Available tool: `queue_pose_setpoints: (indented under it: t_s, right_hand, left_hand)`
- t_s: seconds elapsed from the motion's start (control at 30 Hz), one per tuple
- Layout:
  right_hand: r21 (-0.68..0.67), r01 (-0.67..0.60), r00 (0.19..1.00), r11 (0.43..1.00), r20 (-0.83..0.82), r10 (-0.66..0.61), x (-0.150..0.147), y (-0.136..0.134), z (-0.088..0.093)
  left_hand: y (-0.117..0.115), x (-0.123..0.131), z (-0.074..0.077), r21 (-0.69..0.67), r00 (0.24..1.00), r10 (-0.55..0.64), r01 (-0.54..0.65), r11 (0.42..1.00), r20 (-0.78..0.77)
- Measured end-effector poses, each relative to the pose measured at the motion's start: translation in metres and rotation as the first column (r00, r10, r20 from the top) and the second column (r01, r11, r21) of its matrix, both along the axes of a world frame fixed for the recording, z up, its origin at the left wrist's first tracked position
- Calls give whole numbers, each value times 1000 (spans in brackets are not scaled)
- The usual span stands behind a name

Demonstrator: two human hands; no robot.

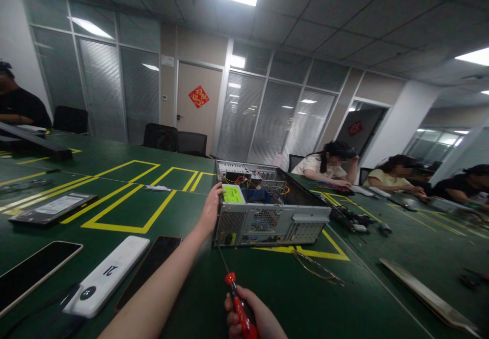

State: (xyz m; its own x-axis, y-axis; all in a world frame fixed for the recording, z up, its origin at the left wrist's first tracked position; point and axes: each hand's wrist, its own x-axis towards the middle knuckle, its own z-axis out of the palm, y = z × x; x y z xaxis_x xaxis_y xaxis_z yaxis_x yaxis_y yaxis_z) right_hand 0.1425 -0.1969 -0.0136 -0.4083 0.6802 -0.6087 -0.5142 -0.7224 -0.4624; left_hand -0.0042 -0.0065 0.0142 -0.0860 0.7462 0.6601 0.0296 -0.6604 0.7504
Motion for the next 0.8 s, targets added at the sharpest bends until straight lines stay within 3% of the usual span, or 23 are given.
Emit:
queue_pose_setpoints:
  t_s: [0.2, 0.37, 0.47, 0.6, 0.8]
  right_hand:
    - [14, -16, 1000, 1000, 19, 15, 1, 1, -2]
    - [223, -107, 993, 969, 68, 94, -1, -5, -2]
    - [329, 42, 999, 944, 7, -46, 2, -7, 10]
    - [326, 263, 962, 908, -14, -273, 9, -7, 27]
    - [310, 282, 957, 908, -20, -290, 11, -6, 30]
  left_hand:
    - [-1, 0, 0, 2, 1000, -3, 3, 1000, 3]
    - [-1, 0, -1, 16, 1000, 7, -7, 1000, -27]
    - [0, -1, -1, 27, 1000, 0, 1, 1000, -19]
    - [1, -1, -2, 21, 1000, -12, 12, 1000, -4]
    - [1, -1, -2, 13, 1000, -17, 17, 1000, -6]
